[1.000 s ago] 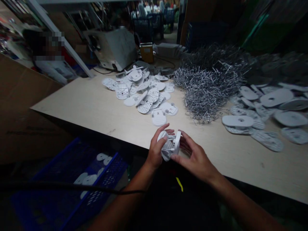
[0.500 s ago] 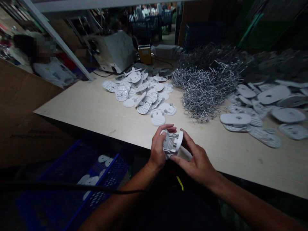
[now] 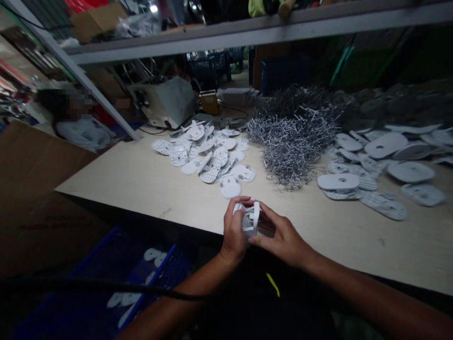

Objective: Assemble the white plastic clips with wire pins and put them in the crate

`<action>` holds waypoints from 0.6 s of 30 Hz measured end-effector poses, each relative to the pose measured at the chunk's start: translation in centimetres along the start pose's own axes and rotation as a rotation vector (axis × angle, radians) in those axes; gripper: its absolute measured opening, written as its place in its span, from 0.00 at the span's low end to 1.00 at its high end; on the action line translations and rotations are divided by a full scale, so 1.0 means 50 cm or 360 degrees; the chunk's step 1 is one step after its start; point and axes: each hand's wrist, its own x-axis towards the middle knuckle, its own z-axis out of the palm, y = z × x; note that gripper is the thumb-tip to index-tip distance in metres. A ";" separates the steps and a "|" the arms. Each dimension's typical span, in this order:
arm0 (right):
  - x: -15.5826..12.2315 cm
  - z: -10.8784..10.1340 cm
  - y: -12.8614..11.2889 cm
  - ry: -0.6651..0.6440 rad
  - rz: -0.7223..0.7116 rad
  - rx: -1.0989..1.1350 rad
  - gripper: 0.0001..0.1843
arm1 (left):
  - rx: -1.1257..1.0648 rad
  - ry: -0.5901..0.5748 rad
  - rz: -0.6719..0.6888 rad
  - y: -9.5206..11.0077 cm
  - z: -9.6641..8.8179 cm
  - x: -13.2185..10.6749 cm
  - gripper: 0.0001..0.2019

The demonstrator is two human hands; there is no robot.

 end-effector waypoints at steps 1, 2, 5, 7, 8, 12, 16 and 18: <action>0.002 0.001 0.001 -0.0002 -0.0006 0.0040 0.46 | -0.0001 -0.0002 0.0003 0.000 0.002 -0.001 0.15; 0.003 0.000 0.003 0.0011 -0.0008 0.0050 0.46 | -0.0008 -0.0003 -0.0001 -0.002 0.004 -0.002 0.15; 0.002 -0.014 0.016 0.0023 0.0024 0.0041 0.46 | -0.0123 -0.0031 -0.0090 -0.019 0.008 0.004 0.17; -0.001 -0.041 0.025 -0.0044 0.0060 -0.0009 0.46 | -0.0333 -0.0084 -0.0211 -0.037 0.004 0.019 0.22; -0.003 -0.059 0.028 -0.0074 0.0073 -0.0091 0.47 | -0.0445 -0.0100 -0.0265 -0.047 -0.001 0.031 0.25; -0.009 -0.138 0.028 -0.0167 0.0040 -0.0682 0.50 | -0.0480 -0.0119 -0.0590 -0.073 -0.018 0.108 0.29; -0.010 -0.176 0.028 -0.0331 -0.0112 -0.1011 0.49 | -0.0270 -0.0376 -0.0935 -0.088 -0.002 0.201 0.25; -0.009 -0.179 0.033 -0.0344 -0.0144 -0.1068 0.49 | -0.0229 -0.0466 -0.1004 -0.092 0.012 0.246 0.25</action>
